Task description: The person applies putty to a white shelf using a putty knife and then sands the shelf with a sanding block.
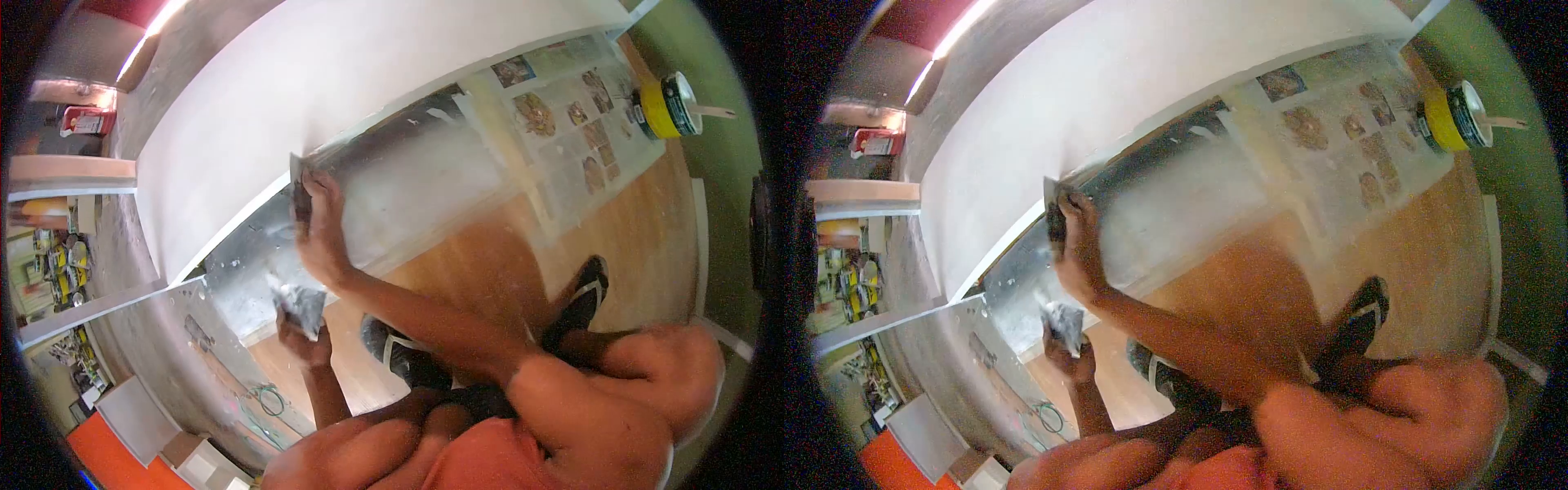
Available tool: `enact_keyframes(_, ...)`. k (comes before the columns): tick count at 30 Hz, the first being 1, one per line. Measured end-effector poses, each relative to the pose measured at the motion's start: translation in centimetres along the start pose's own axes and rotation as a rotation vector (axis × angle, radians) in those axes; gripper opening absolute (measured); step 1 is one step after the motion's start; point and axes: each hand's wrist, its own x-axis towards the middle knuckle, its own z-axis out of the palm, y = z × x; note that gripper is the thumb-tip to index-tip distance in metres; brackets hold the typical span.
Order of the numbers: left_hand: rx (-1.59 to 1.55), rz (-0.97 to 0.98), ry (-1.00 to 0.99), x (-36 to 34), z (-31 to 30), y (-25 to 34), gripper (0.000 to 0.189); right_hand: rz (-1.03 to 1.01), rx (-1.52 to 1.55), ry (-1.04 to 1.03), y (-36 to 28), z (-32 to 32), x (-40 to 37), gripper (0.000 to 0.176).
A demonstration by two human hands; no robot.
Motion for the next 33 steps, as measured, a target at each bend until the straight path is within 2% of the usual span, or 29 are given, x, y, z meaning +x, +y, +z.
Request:
enact_keyframes(2, 0.274, 0.114, 0.032, 1.1, 4.6, -1.5, 0.037, -0.05, 0.091, -0.168, -0.3, -2.8, 0.2, 0.044)
enact_keyframes(3, 0.017, -0.071, 0.078, 1.8, 6.8, -1.4, 0.037, -0.069, 0.161, -0.253, -1.4, -4.9, 0.6, 0.037)
enact_keyframes(4, -0.063, -0.166, -0.112, 3.3, 7.4, -1.4, 0.039, -0.071, 0.222, -0.285, -2.2, -6.6, 0.7, 0.041)
enact_keyframes(5, -0.099, -0.196, -0.04, 3.7, 8.1, -2.3, 0.038, -0.072, 0.282, -0.317, -2.9, -8.2, 0.7, 0.046)
enact_keyframes(6, -0.235, -0.264, -0.126, 4.8, 8.2, -2.9, 0.036, -0.157, 0.257, -0.409, -3.6, -10.1, 1.1, 0.047)
enact_keyframes(7, -0.263, -0.249, -0.165, 4.9, 9.7, -3.3, 0.035, -0.244, 0.231, -0.5, -4.3, -11.7, 1.5, 0.048)
enact_keyframes(8, -0.29, -0.237, -0.204, 4.9, 11.2, -3.8, 0.034, -0.245, 0.234, -0.507, -5.0, -13.1, 1.8, 0.048)
enact_keyframes(10, -0.377, -0.266, -0.537, 5.9, 12.5, -4.5, 0.033, -0.4, 0.214, -0.672, -6.2, -15.2, 2.3, 0.049)
enact_keyframes(12, -0.294, -0.288, -0.52, 5.1, 16.0, -4.4, 0.035, -0.394, 0.131, -0.661, -5.0, -16.3, 2.3, 0.05)
enact_keyframes(14, 0.03, -0.238, -0.177, 3.0, 20.1, -4.1, 0.04, -0.383, -0.002, -0.472, -1.5, -17.7, 2.4, 0.049)
enact_keyframes(15, 0.121, -0.213, -0.138, 2.5, 19.9, -4.3, 0.045, -0.451, -0.3, -0.526, 1.0, -19.0, 3.8, 0.05)
enact_keyframes(16, 0.217, -0.216, -0.2, 2.3, 18.1, -4.2, 0.045, -0.438, -0.382, -0.577, 2.8, -20.7, 4.9, 0.05)
enact_keyframes(17, 0.133, -0.24, -0.352, 1.9, 17.6, -4.0, 0.047, -0.413, -0.465, -0.622, 4.2, -22.3, 5.8, 0.049)
enact_keyframes(18, 0.045, -0.269, -0.5, 1.7, 17.4, -4.1, 0.049, 0.119, 0.099, -0.331, 5.3, -22.9, 7.1, 0.048)
enact_keyframes(19, 0.043, -0.292, -0.519, 1.5, 17.5, -4.3, 0.049, 0.618, 0.673, 0.0, 6.5, -23.5, 8.8, 0.047)
enact_keyframes(21, 0.139, -0.231, -0.36, 1.1, 17.6, -4.5, 0.051, -0.201, -0.501, 0.198, 11.2, -28.7, 13.0, 0.05)
enact_keyframes(23, 0.164, -0.249, -0.325, 1.0, 16.8, -4.7, 0.051, -0.188, -0.757, 0.393, 11.7, -30.8, 18.3, 0.054)
enact_keyframes(25, 0.192, -0.256, -0.291, 0.8, 16.1, -5.0, 0.051, -0.034, -0.432, 0.502, 11.0, -32.5, 22.8, 0.057)
enact_keyframes(27, 0.21, -0.23, -0.133, 0.6, 15.4, -5.2, 0.048, -0.068, -0.371, 0.562, 12.2, -31.3, 24.6, 0.057)
enact_keyframes(28, 0.213, -0.222, -0.126, 0.7, 14.6, -5.0, 0.048, -0.104, -0.315, 0.609, 12.6, -29.9, 25.0, 0.057)
enact_keyframes(29, 0.163, -0.212, -0.121, 0.7, 13.5, -4.9, 0.046, -0.099, -0.308, 0.597, 11.9, -28.1, 24.3, 0.057)
enact_keyframes(31, 0.103, -0.199, -0.101, 0.7, 11.4, -4.7, 0.043, -0.038, -0.501, 0.532, 10.6, -24.2, 21.1, 0.057)
enact_keyframes(33, 0.117, -0.181, -0.086, 1.2, 9.4, -4.2, 0.04, -0.114, -0.465, 0.526, 9.7, -20.0, 18.9, 0.057)
